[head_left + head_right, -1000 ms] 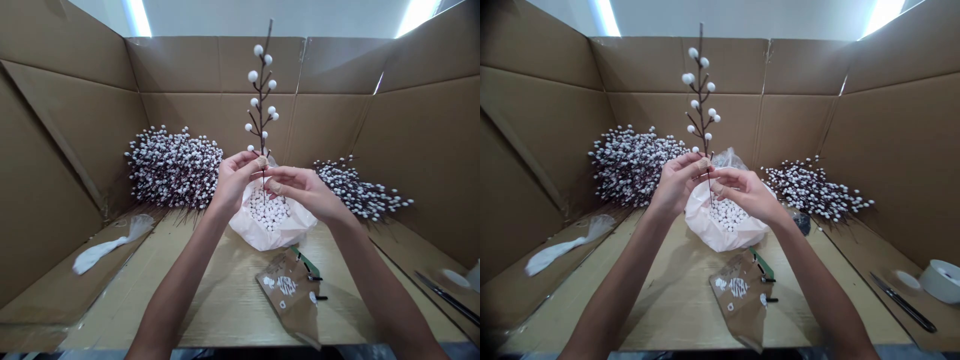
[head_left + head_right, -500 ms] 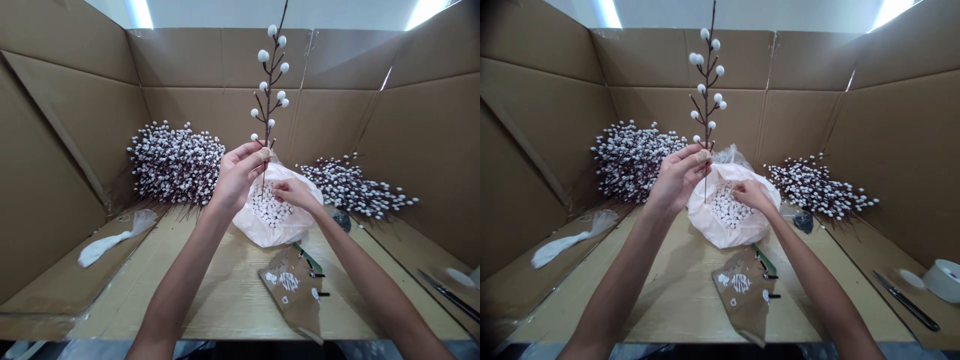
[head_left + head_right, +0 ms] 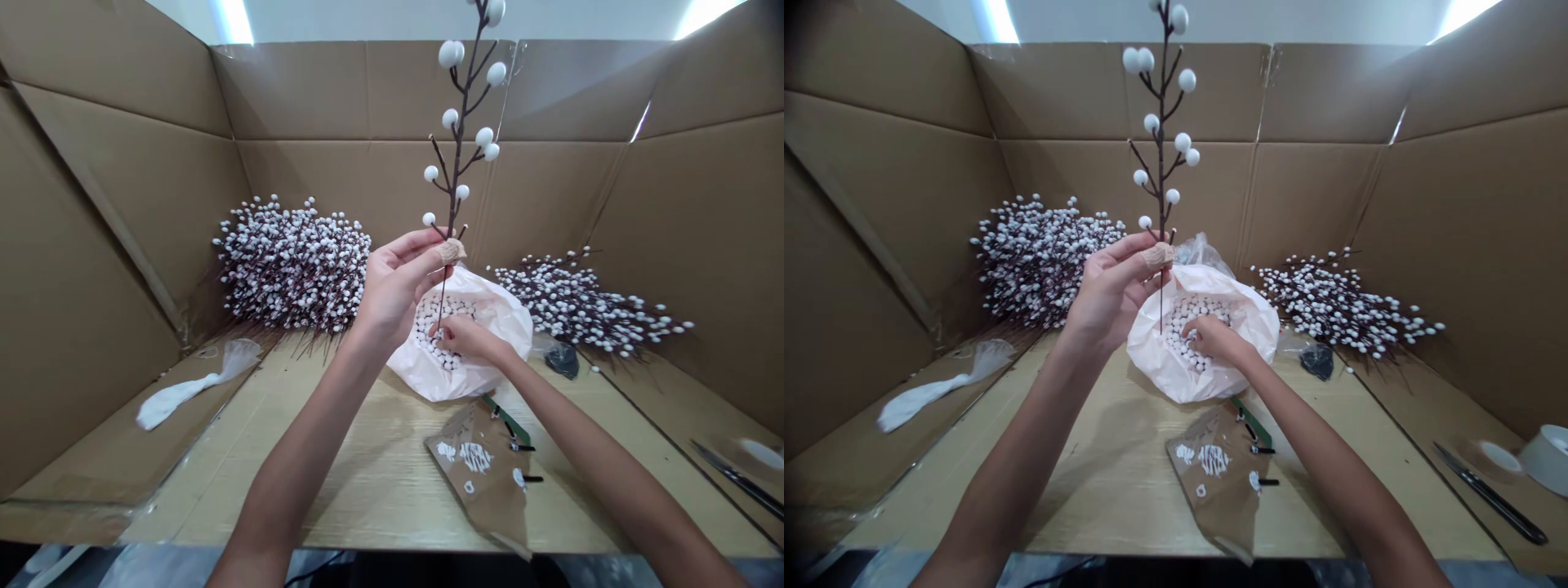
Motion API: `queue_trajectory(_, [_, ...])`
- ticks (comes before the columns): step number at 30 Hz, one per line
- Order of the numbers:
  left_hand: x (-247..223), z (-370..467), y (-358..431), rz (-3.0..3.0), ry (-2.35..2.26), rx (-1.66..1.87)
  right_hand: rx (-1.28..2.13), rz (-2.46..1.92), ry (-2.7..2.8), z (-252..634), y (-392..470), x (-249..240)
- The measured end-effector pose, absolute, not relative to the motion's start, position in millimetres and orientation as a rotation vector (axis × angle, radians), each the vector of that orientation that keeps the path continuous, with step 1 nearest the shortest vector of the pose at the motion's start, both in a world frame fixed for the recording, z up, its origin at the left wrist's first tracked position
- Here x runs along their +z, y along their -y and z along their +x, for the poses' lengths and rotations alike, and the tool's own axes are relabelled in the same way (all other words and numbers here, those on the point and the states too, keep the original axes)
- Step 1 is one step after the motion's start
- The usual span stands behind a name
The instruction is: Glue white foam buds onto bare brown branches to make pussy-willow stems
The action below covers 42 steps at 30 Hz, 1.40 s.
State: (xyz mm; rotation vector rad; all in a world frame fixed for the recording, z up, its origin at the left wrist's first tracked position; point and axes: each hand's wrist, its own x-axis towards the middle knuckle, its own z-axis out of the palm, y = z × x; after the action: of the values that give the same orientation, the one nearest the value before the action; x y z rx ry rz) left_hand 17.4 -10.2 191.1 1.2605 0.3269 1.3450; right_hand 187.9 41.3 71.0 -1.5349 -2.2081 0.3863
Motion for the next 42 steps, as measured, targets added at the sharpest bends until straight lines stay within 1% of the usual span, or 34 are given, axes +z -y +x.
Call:
queue_trajectory(5, [192, 18, 13, 1.264, -0.321, 1.342, 0.342, -1.504, 2.202, 185, -40, 68])
queue_trajectory(10, [192, 18, 13, 1.279, -0.331, 1.345, 0.435, -1.412, 2.128, 184, -44, 67])
queue_trajectory(17, [191, 17, 11, 1.313, -0.333, 1.380, 0.775, -1.165, 1.910, 186, -41, 80])
queue_trajectory(22, [191, 18, 10, 1.336, -0.362, 1.408, 1.204, -0.827, 1.445, 191, -28, 107])
queue_trajectory(25, [190, 20, 11, 1.331, -0.347, 1.440, 1.277, -0.697, 1.287, 196, -17, 127])
queue_trajectory(29, [188, 25, 14, 1.349, -0.359, 1.471, 1.217, -0.597, 1.295, 201, 5, 153])
queue_trajectory(34, [183, 35, 18, 1.404, -0.425, 1.500, 0.964, -0.598, 1.300, 201, 38, 177])
queue_trajectory(39, [178, 43, 22, 1.442, -0.436, 1.522, 0.699, -0.596, 1.341, 193, 59, 187])
queue_trajectory(42, [177, 44, 24, 1.463, -0.424, 1.530, 0.637, -0.597, 1.345, 190, 64, 188])
